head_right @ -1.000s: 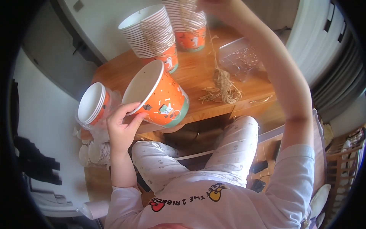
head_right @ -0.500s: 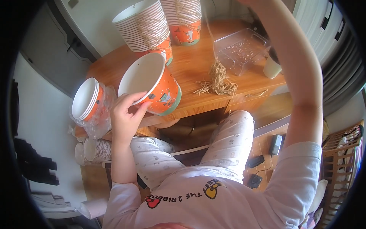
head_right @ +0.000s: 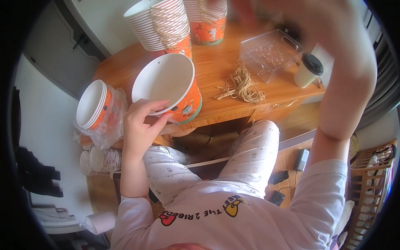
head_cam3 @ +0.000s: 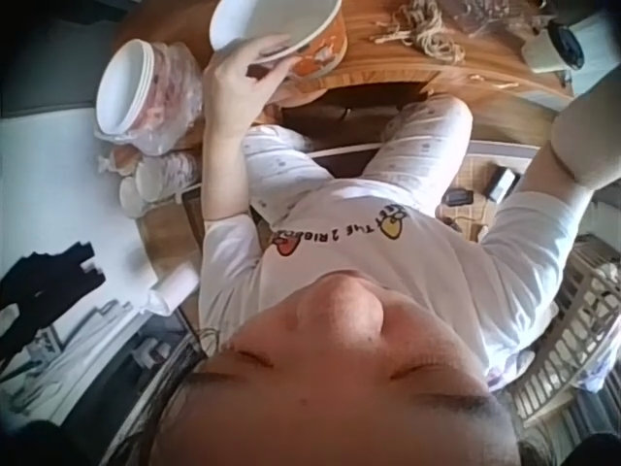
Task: The person is tying thin brown strings onto the rims of orange-and-white paper cups for packaging or decoration.
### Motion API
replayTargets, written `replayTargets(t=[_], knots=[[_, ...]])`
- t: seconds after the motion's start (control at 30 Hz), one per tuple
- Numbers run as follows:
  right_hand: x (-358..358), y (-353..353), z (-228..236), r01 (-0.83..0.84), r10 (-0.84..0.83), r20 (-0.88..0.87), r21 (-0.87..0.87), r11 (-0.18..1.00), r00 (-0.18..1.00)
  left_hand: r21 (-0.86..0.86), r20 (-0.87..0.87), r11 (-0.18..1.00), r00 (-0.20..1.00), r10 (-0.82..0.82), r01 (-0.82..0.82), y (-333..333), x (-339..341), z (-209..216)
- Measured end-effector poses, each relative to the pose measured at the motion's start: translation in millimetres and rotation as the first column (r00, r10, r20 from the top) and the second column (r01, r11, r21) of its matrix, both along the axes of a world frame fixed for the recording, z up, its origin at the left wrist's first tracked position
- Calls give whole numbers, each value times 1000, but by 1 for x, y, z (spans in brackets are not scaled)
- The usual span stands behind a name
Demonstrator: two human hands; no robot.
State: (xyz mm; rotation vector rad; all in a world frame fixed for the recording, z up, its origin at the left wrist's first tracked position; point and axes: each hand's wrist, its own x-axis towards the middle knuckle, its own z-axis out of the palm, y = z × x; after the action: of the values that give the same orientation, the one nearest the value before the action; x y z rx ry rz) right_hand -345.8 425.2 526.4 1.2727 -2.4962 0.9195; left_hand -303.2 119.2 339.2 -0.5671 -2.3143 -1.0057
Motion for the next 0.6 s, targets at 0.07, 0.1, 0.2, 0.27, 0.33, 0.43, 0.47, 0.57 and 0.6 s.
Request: replayTargets(t=[0.07, 0.1, 0.2, 0.27, 0.33, 0.43, 0.47, 0.57, 0.6], knots=[[21, -22, -42, -60, 64, -113, 38, 997, 992, 57, 61, 998, 998, -10, 6, 3, 0, 1], [29, -29, -52, -66, 109, -232, 189, 980, 967, 26, 49, 999, 999, -24, 22, 4, -3, 0], [35, -59, -92, -110, 215, -388, 276, 955, 896, -20, 70, 1000, 997, 25, -23, -8, 4, -2], [37, -69, -115, -97, 185, -466, 207, 973, 865, -9, 83, 1000, 996, -15, 16, -2, -1, -1], [25, -81, -140, -38, 94, -550, 113, 993, 830, -64, 11, 998, 1000, -21, 21, 0, -1, -1], [8, -90, -155, -29, 59, -419, 78, 997, 906, 68, 87, 997, 995, -41, 35, 6, 0, -5], [7, -91, -156, -23, 56, -307, 110, 994, 950, 51, 100, 998, 994, -47, 42, 5, 0, -7], [2, -97, -166, -96, 100, -100, 40, 995, 990, 53, 83, 998, 996, -26, 21, 6, 0, -10], [0, -98, -168, -99, 103, -99, 41, 994, 990, 53, 84, 998, 996, -23, 18, 5, -1, -11]])
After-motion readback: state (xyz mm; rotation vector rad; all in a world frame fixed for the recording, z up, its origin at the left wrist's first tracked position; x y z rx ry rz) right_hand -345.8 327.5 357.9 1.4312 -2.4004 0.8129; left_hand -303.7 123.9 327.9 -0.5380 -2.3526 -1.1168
